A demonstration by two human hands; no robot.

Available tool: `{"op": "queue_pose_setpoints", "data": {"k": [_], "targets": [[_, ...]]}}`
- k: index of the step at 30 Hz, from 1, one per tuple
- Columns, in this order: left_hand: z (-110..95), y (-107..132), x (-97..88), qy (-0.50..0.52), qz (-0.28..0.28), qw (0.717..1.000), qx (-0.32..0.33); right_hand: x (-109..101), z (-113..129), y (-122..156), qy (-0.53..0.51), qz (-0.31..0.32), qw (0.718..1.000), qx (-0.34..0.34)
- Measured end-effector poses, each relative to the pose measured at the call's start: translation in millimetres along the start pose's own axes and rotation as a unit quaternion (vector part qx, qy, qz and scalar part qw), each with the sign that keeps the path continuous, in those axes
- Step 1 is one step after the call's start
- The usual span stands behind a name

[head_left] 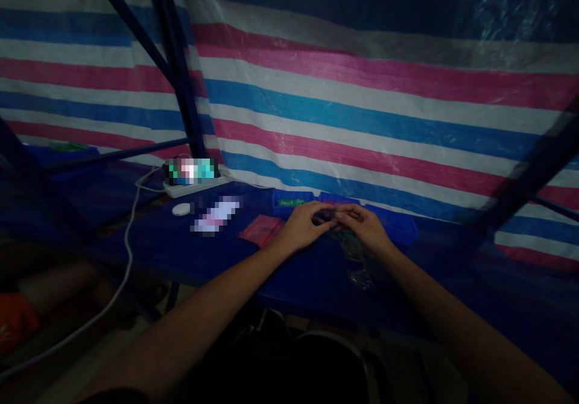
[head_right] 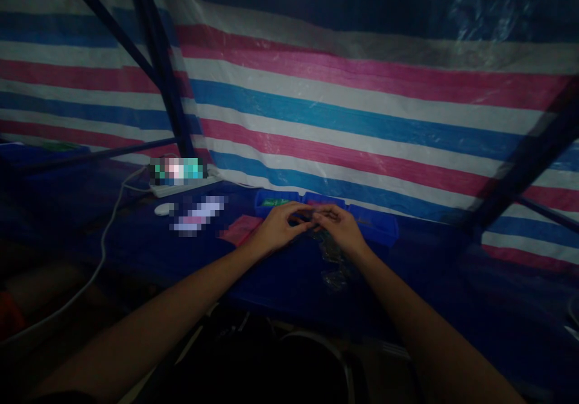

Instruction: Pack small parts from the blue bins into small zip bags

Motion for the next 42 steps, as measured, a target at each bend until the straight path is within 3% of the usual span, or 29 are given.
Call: {"op": "queue_pose_setpoints", "data": {"k": [7, 11, 15, 18, 20, 23, 25, 28, 30, 32, 35, 39, 42], "targets": [[-6, 0, -5.8, -0.071, 0.0, 0.997, -0.01, 4, 7, 1, 0.007, 0.009, 1.0, 0.003], [-8, 0, -7.3, -0.096, -0.014, 0.995, -0.005, -1, 4, -1, 0.028, -0.036, 0.999, -0.023], [-11, 2, -3.8, -0.129, 0.036, 0.99, 0.035, -3, -1, -1, 0.068, -0.003, 0.997, -0.042], [-11, 5, 0.2, -0.181, 0.063, 0.979, 0.064, -11, 2, -2, 0.159, -0.005, 0.984, -0.076], [-10, 7, 3.0, -0.218, 0.076, 0.97, 0.073, -23, 9, -1, 0.268, -0.044, 0.955, -0.116], [-7, 12, 7.4, -0.254, 0.116, 0.957, 0.084, -50, 21, -1, 0.451, -0.127, 0.867, -0.172], [-4, 15, 10.0, -0.259, 0.142, 0.951, 0.087, -70, 23, -1, 0.543, -0.164, 0.805, -0.173], [3, 19, 12.7, -0.255, 0.168, 0.948, 0.087, -94, 16, -5, 0.645, -0.148, 0.738, -0.134], [7, 19, 13.6, -0.252, 0.181, 0.946, 0.089, -101, 10, -8, 0.678, -0.116, 0.717, -0.116], [9, 19, 13.8, -0.25, 0.188, 0.946, 0.089, -101, 9, -9, 0.679, -0.116, 0.714, -0.126], [10, 18, 13.4, -0.255, 0.189, 0.944, 0.092, -88, 17, -7, 0.642, -0.103, 0.74, -0.17], [9, 16, 13.3, -0.264, 0.197, 0.939, 0.096, -62, 22, 0, 0.592, 0.054, 0.785, -0.176], [7, 14, 12.7, -0.256, 0.193, 0.942, 0.097, -50, 18, 4, 0.603, 0.122, 0.774, -0.15]]}}
Point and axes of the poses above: each hand's wrist, its own y-axis away from the middle knuckle, its own x-axis out of the palm, z = x × y, the point moved 2 cm from there along -y, towards the middle knuckle, and after that the axes turned 1 degree about -x, right-handed, at the moved point
